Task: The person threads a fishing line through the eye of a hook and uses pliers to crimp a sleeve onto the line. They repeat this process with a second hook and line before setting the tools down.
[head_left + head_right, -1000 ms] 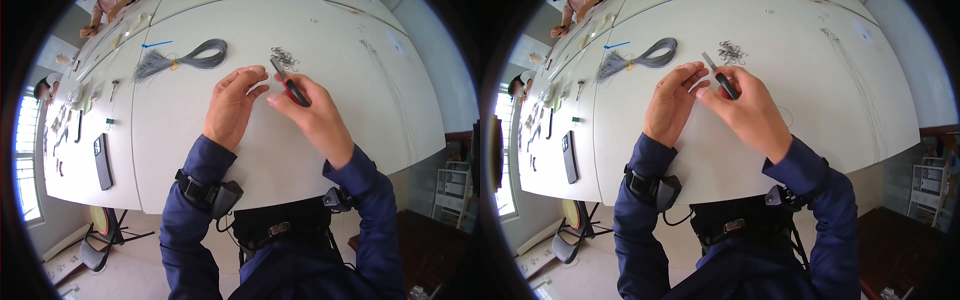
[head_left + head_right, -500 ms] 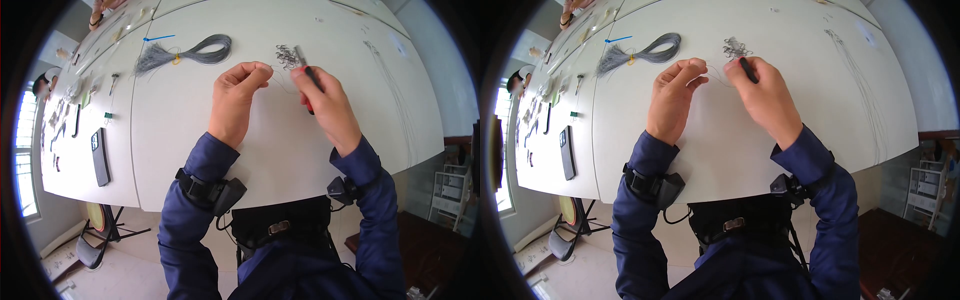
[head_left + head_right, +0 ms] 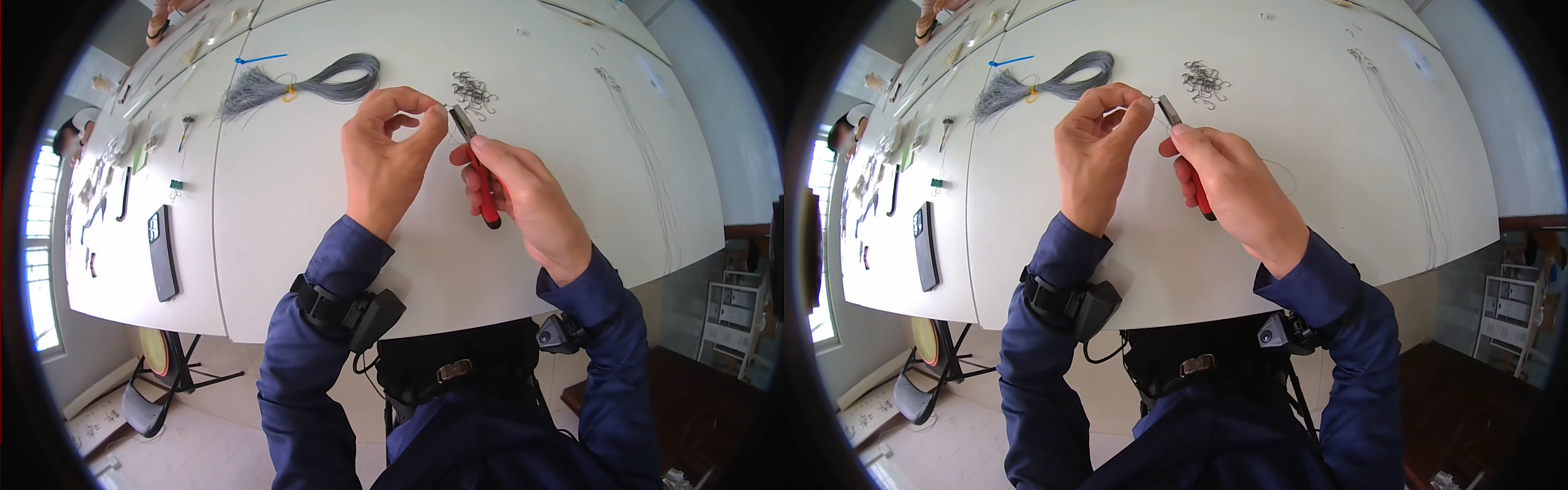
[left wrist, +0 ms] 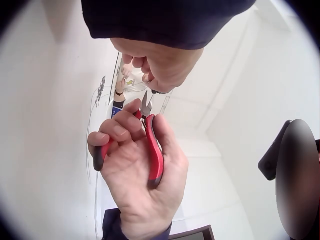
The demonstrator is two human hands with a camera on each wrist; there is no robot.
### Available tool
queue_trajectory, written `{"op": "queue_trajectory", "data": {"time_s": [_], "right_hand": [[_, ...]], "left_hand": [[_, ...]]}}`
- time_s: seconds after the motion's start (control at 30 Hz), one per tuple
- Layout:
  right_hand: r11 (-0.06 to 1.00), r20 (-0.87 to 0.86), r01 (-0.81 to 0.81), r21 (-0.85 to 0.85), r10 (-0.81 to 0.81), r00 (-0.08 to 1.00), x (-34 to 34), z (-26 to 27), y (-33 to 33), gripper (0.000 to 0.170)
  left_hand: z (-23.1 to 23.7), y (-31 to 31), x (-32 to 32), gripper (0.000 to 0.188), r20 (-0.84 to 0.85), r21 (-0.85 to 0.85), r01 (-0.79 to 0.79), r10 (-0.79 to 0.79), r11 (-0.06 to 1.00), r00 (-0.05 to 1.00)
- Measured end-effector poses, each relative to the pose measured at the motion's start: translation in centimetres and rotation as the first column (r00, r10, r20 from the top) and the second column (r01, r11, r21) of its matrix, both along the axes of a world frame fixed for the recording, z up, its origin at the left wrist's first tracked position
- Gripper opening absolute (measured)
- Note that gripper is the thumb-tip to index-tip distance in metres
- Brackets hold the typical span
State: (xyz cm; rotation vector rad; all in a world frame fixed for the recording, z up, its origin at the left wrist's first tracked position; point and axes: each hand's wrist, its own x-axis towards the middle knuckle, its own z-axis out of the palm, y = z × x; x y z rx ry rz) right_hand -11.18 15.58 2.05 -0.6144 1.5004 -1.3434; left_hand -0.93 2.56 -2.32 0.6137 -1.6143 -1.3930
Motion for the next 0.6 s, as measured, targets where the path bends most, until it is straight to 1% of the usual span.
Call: {"op": "queue_trajectory", "data": {"time_s": [0.07,0.17,0.33,0.47,0.53,0.6], "right_hand": [[1.0,-0.001,-0.005,-0.011,0.005,1.0,0.0,0.0,-0.1,0.043],[0.999,0.0,-0.002,-0.049,0.002,1.0,-0.1,-0.2,-0.2,0.042],[0.997,-0.011,0.0,-0.08,-0.001,1.0,-0.2,-0.3,-0.1,0.042],[0.994,-0.032,0.082,-0.078,-0.085,0.996,-0.6,-0.3,0.1,0.041],[0.989,-0.049,0.121,-0.087,-0.125,0.991,-2.0,-0.2,0.4,0.04],[0.972,-0.039,0.196,-0.131,-0.202,0.979,-4.1,-0.3,0.7,0.038]], "left_hand": [[0.0,0.0,0.0,0.01,0.002,-0.027,-0.002,0.002,1.0,1.0],[0.1,0.1,0.0,0.009,0.008,-0.021,0.002,-0.002,1.0,1.0],[0.3,0.2,0.0,0.01,0.057,0.026,0.009,-0.011,1.0,0.998],[0.5,0.3,0.0,0.012,0.115,0.086,-0.013,0.003,0.996,0.993],[0.3,0.1,0.1,0.013,0.109,0.124,-0.006,-0.008,0.992,0.994],[0.3,0.0,0.1,0.015,0.095,0.157,-0.005,-0.01,0.988,0.995]]}}
